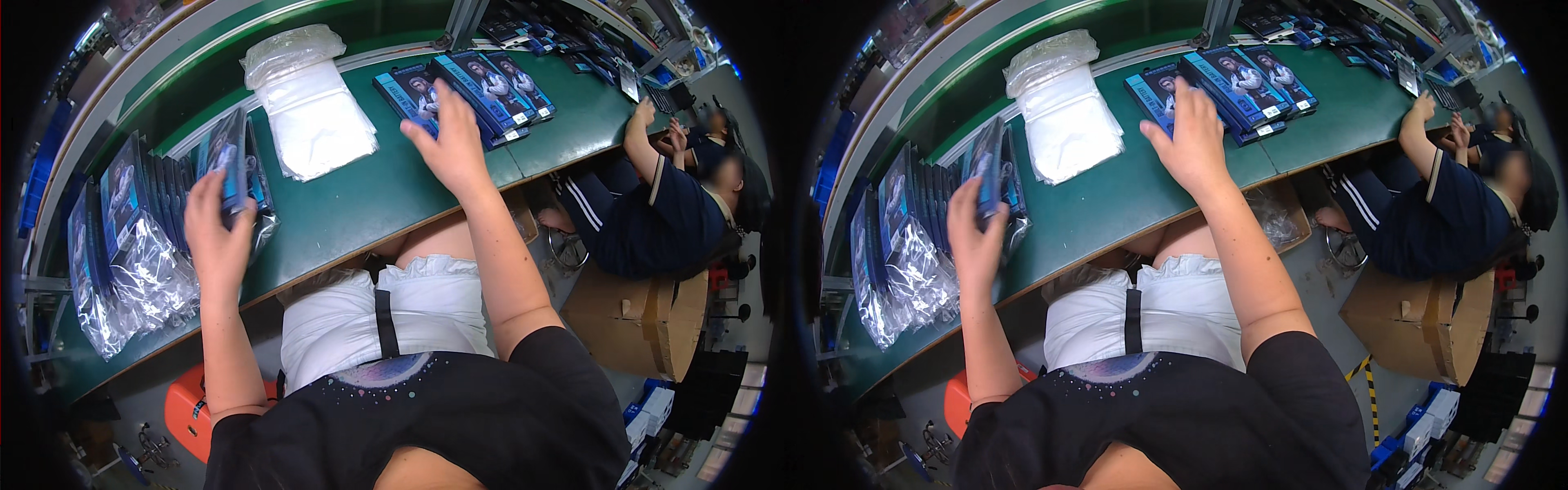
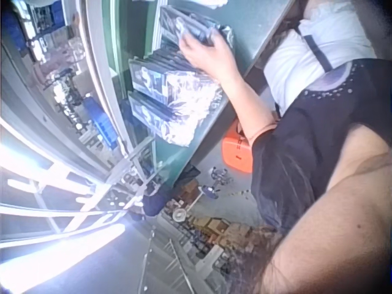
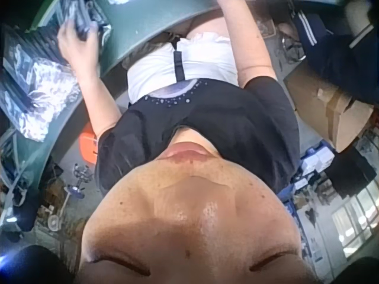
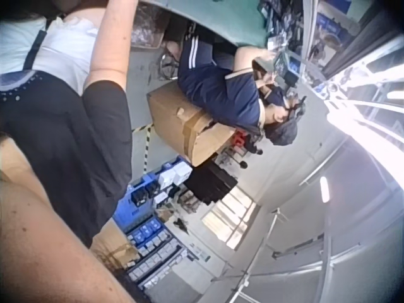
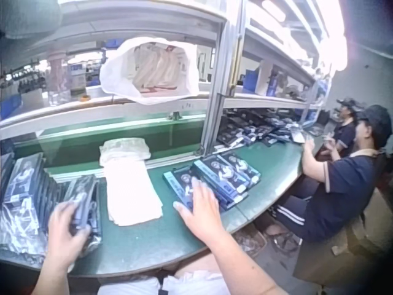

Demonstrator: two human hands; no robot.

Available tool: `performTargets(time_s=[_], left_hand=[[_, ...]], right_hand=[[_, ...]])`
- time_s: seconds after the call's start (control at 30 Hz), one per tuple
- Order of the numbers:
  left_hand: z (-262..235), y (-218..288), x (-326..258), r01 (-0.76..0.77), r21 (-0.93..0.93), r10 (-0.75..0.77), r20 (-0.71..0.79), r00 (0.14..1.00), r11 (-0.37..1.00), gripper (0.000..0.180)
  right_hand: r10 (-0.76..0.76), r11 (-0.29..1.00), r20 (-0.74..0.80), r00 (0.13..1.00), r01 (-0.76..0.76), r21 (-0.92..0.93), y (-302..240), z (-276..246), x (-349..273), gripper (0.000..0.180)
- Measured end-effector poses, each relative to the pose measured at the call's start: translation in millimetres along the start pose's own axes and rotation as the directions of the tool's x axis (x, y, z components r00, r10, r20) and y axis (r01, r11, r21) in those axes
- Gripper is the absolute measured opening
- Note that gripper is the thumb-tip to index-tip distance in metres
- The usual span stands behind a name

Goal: Placing electronic or retail product boxes into clear plastic bags and stacking them.

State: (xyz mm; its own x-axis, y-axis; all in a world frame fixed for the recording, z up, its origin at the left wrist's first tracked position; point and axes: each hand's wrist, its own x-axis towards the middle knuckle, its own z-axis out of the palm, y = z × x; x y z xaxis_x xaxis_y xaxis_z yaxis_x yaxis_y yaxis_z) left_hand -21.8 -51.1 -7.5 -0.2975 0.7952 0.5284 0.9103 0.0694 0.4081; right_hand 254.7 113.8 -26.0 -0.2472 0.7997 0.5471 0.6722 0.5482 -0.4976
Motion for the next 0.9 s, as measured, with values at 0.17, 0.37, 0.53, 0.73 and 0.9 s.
performTargets(time_s=[0.17,0.37,0.53,0.73,0.9], left_hand=[[14.3,-3.9,-5.5,-0.014,0.29,0.0,0.048,0.999,0.957,0.049],[17.5,48.3,18.2,-0.362,-0.133,0.372,0.054,0.927,0.923,0.034],[62.9,43.5,27.9,-0.316,0.012,0.311,0.151,0.939,0.949,0.031],[62.8,42.3,44.9,-0.243,-0.098,0.261,0.272,0.926,0.965,0.021],[57.8,40.9,47.7,-0.12,-0.284,0.191,0.239,0.952,0.951,0.014]], right_hand=[[0.258,0.932,0.261,0.93,-0.168,-0.322,-25.3,-9.9,-11.4,0.063],[0.214,0.914,0.09,0.973,-0.167,-0.37,-8.0,3.3,-16.4,0.091],[0.257,0.963,0.202,0.945,-0.232,-0.139,-18.3,-13.8,-13.7,0.088],[0.322,0.413,0.357,0.877,-0.469,0.781,-19.4,-33.5,-32.9,0.071],[-0.101,-0.447,0.662,0.742,-0.629,0.636,-2.3,-28.1,-42.1,0.069]])
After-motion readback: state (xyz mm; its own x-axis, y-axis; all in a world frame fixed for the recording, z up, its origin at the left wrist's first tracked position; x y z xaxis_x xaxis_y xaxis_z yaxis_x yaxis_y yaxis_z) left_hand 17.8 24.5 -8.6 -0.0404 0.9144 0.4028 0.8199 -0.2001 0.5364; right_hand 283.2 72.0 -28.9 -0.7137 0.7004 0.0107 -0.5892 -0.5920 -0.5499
